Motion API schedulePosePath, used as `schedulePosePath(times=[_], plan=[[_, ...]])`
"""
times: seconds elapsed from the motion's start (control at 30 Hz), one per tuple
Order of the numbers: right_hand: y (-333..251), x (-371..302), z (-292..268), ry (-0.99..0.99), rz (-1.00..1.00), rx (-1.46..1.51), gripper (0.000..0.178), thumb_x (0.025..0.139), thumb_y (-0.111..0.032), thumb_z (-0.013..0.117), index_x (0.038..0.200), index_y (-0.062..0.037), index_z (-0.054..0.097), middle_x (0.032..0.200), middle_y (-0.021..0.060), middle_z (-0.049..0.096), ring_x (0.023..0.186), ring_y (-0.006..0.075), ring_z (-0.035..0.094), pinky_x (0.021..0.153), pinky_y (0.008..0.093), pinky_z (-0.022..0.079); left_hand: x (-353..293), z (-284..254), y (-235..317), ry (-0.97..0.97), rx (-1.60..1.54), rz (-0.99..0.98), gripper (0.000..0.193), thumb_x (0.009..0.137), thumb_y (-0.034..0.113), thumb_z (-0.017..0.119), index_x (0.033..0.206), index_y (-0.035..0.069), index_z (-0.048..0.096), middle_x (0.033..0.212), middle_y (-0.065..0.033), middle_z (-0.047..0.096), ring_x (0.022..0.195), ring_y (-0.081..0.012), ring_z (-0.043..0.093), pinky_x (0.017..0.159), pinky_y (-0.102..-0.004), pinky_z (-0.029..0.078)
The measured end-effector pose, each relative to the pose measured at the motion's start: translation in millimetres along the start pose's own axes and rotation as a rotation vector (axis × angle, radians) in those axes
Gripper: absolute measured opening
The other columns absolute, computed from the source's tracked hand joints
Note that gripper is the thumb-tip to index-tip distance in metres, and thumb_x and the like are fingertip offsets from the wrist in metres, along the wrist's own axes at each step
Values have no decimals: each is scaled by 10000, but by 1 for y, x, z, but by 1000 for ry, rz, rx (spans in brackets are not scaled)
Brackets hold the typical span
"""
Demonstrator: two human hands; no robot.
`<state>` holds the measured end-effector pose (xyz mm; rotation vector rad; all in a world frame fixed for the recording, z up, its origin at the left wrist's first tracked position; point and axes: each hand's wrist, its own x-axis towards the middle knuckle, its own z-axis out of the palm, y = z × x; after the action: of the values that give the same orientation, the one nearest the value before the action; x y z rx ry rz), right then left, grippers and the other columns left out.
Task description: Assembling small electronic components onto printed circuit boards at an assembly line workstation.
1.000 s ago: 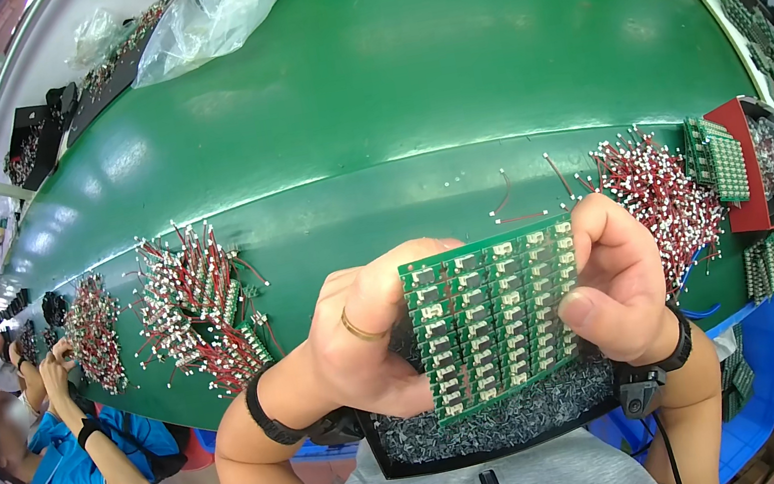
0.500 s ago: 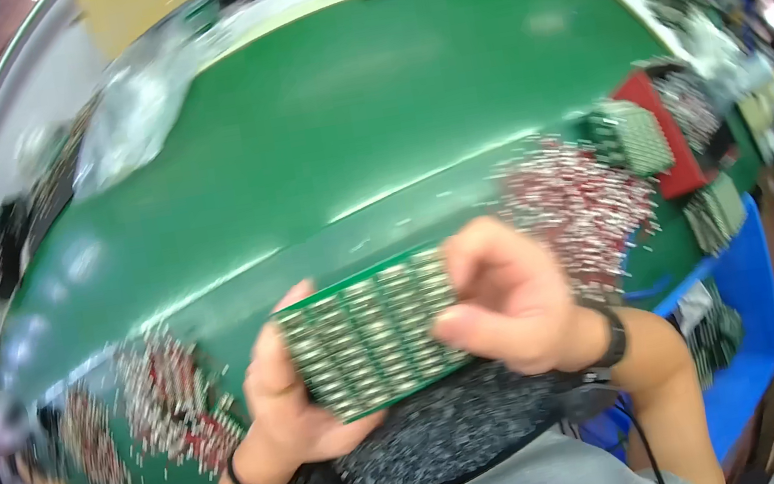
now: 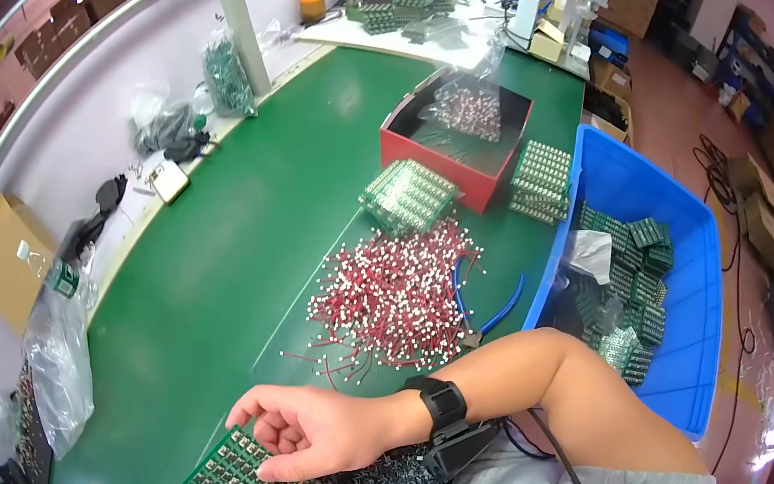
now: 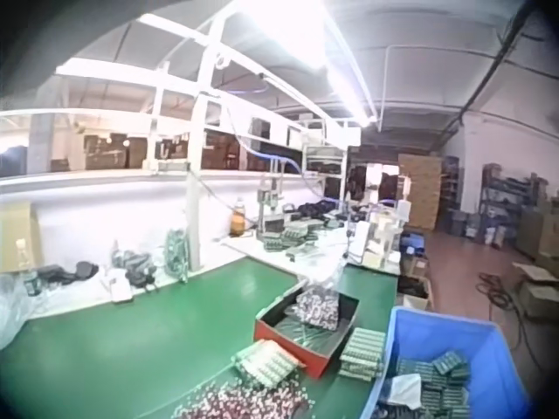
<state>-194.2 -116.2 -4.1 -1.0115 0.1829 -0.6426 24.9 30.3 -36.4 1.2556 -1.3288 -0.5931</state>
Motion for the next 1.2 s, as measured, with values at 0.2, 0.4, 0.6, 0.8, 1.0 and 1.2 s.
schedulePosePath(times=[0.2,0.4,0.6,0.8,1.0,1.2], plan=[[3,1,1,-2,-72,-83,325,979,-132,671,1212,31,515,931,35,614,707,52,596,562,232,511,9,0,-5,19,-62,60,841,929,546,677,1417,-88,417,1279,-155,607,1130,-210,610,983,-342,484],[-42,-38,-23,177,-79,-160,302,1000,-173,655,1205,14,534,959,48,636,716,82,626,569,252,539,20,18,17,103,-75,178,248,1011,99,592,1209,-50,604,834,-84,651,681,-135,549,654,-234,464],[-122,-146,-81,701,-242,-437,210,987,-196,679,1063,-36,566,859,7,605,708,92,627,575,264,552,10,7,6,249,53,164,203,1023,75,572,1183,-45,610,853,-89,664,690,-121,553,655,-230,463],[-215,-235,-154,1204,-552,-594,225,983,-203,681,1136,-54,612,916,4,647,764,89,623,661,254,554,5,-5,6,223,307,18,149,986,-2,608,1128,-39,636,892,-74,660,734,-119,557,664,-243,473],[-269,-325,-269,1436,-457,-513,199,994,-250,663,1068,-75,605,898,15,685,706,106,647,615,243,547,4,-7,-5,245,284,-131,136,988,39,639,1098,-42,644,946,-95,674,829,-151,604,762,-281,516],[-254,-343,-340,1495,-250,-366,149,974,-221,657,977,-78,615,829,31,677,643,113,632,545,247,536,10,-2,12,157,514,-166,146,994,57,632,1093,-50,637,986,-121,672,886,-190,609,839,-317,522]])
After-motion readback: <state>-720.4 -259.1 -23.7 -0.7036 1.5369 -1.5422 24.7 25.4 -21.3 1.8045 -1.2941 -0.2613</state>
